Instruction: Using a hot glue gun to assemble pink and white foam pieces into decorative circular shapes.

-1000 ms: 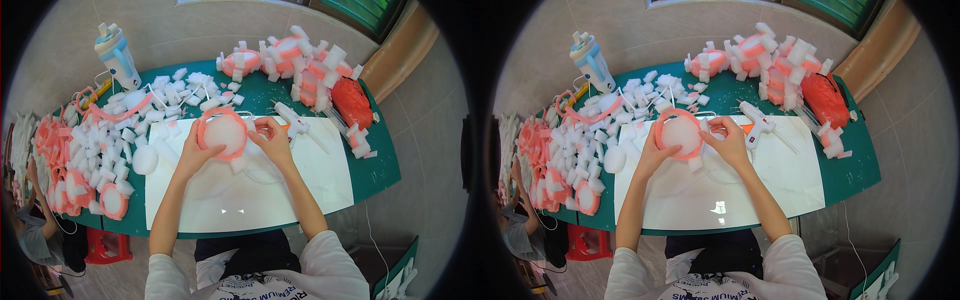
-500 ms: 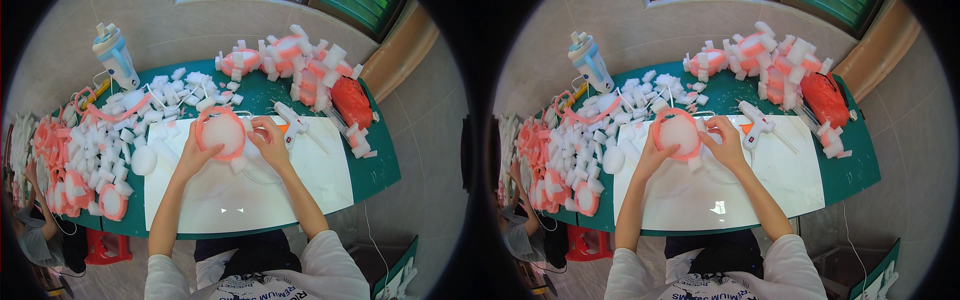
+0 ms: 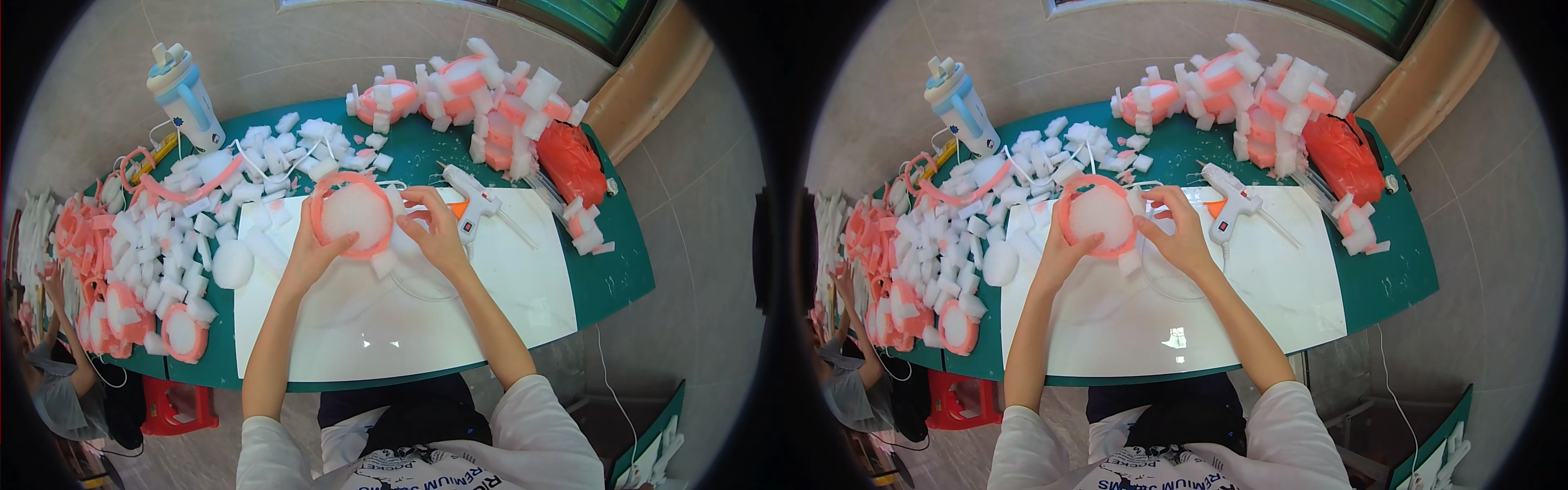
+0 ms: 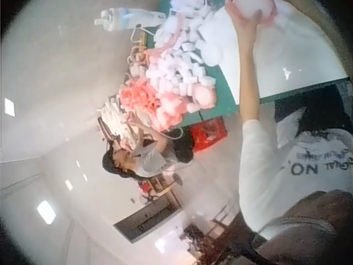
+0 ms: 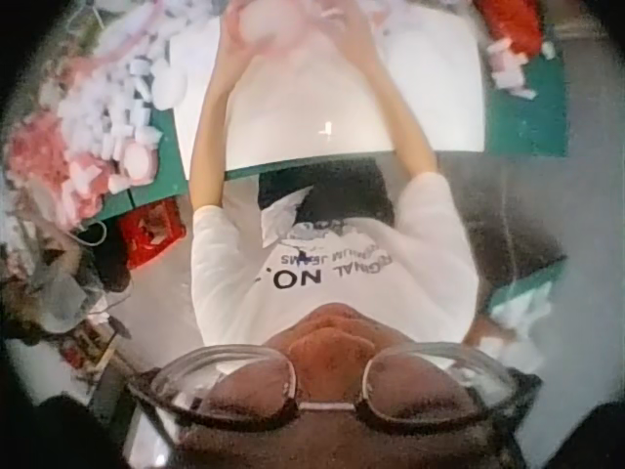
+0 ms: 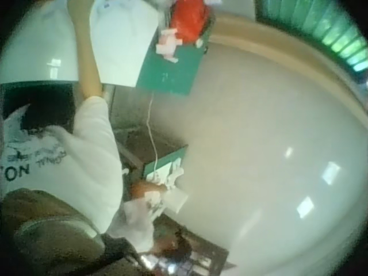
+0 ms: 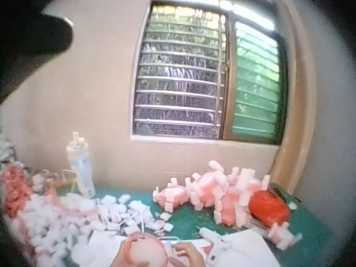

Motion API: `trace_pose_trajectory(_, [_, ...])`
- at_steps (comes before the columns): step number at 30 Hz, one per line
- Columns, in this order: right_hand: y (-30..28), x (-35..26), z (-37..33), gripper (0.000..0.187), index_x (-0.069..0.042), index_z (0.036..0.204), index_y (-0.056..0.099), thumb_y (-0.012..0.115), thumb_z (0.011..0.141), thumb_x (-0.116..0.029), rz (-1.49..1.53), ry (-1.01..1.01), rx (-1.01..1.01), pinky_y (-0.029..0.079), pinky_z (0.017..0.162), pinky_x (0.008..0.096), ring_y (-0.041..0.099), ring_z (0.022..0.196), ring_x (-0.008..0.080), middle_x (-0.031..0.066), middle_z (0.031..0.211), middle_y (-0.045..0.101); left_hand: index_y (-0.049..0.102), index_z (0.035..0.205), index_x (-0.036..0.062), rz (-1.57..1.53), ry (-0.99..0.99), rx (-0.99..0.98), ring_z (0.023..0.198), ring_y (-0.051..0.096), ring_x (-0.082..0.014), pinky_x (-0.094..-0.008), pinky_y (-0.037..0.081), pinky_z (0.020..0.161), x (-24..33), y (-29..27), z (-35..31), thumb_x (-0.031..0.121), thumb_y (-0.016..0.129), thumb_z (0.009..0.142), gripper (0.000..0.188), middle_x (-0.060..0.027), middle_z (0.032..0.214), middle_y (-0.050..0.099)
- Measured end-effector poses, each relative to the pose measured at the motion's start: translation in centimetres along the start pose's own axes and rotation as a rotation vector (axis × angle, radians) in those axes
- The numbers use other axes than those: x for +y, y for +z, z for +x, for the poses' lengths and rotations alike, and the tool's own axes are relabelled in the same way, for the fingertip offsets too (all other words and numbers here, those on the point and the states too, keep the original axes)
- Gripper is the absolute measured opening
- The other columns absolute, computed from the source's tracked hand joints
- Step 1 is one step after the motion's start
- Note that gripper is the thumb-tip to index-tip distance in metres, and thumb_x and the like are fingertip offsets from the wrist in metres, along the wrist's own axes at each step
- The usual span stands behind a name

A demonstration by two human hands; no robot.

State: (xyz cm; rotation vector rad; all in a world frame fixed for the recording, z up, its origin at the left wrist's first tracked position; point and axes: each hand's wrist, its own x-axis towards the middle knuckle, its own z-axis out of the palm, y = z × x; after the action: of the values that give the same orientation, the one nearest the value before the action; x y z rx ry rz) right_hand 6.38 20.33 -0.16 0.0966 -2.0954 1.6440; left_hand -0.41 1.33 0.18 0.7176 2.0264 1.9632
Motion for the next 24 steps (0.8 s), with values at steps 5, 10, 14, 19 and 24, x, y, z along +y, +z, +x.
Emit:
trace_pose_trajectory(5, [0.0,-0.3,0.0,0.039,-0.004,0.111,0.055,0.068,0.078,-0.018,0.074,0.005,0.113,0.044,0.077,0.0266,0.052,0.093,0.0159,0.0069,0.110,0.051,0.025,0.137,0.0072,-0.111,-0.014,0.064,0.123,0.037,-0.0244,-0.0349,0.036,0.099,0.0,-0.2,0.1,0.009,0.073,0.067,0.084,-0.0123,0.132,0.035])
trace_pose_trajectory(10, [0.4,-0.7,0.0,0.038,-0.003,0.110,0.055,0.068,0.078,-0.019,0.096,0.250,0.085,0.044,0.075,0.0244,0.052,0.091,0.0124,0.0060,0.104,0.055,0.025,0.138,0.0089,-0.160,-0.024,0.068,0.123,0.037,-0.0238,-0.0350,0.035,0.099,0.1,-0.3,0.1,0.010,0.074,0.067,0.086,-0.0113,0.133,0.035])
trace_pose_trajectory(14, [0.3,-1.4,-0.1,0.031,-0.004,0.108,0.058,0.066,0.079,-0.013,0.208,0.486,-0.058,0.042,0.079,0.0228,0.053,0.085,0.0077,0.0016,0.093,0.058,0.029,0.135,0.0083,-0.122,0.028,0.027,0.120,0.040,-0.0231,-0.0342,0.036,0.098,0.1,0.2,-0.1,0.010,0.073,0.069,0.079,-0.0109,0.128,0.039])
trace_pose_trajectory(19, [0.3,-1.5,-0.1,0.030,-0.002,0.105,0.059,0.066,0.077,-0.009,0.254,0.510,-0.046,0.043,0.080,0.0232,0.057,0.084,0.0091,0.0027,0.093,0.062,0.035,0.128,0.0073,-0.132,-0.034,0.013,0.115,0.044,-0.0215,-0.0332,0.038,0.096,0.6,0.3,-0.3,0.012,0.071,0.072,0.067,-0.0106,0.122,0.044])
trace_pose_trajectory(24, [0.5,-1.1,-0.3,0.032,0.000,0.106,0.058,0.066,0.076,-0.008,0.347,0.532,-0.016,0.043,0.081,0.0252,0.057,0.086,0.0103,0.0046,0.095,0.063,0.035,0.126,0.0068,-0.093,-0.026,-0.007,0.113,0.046,-0.0212,-0.0325,0.041,0.093,0.8,0.5,-0.4,0.013,0.072,0.072,0.065,-0.0105,0.120,0.046])
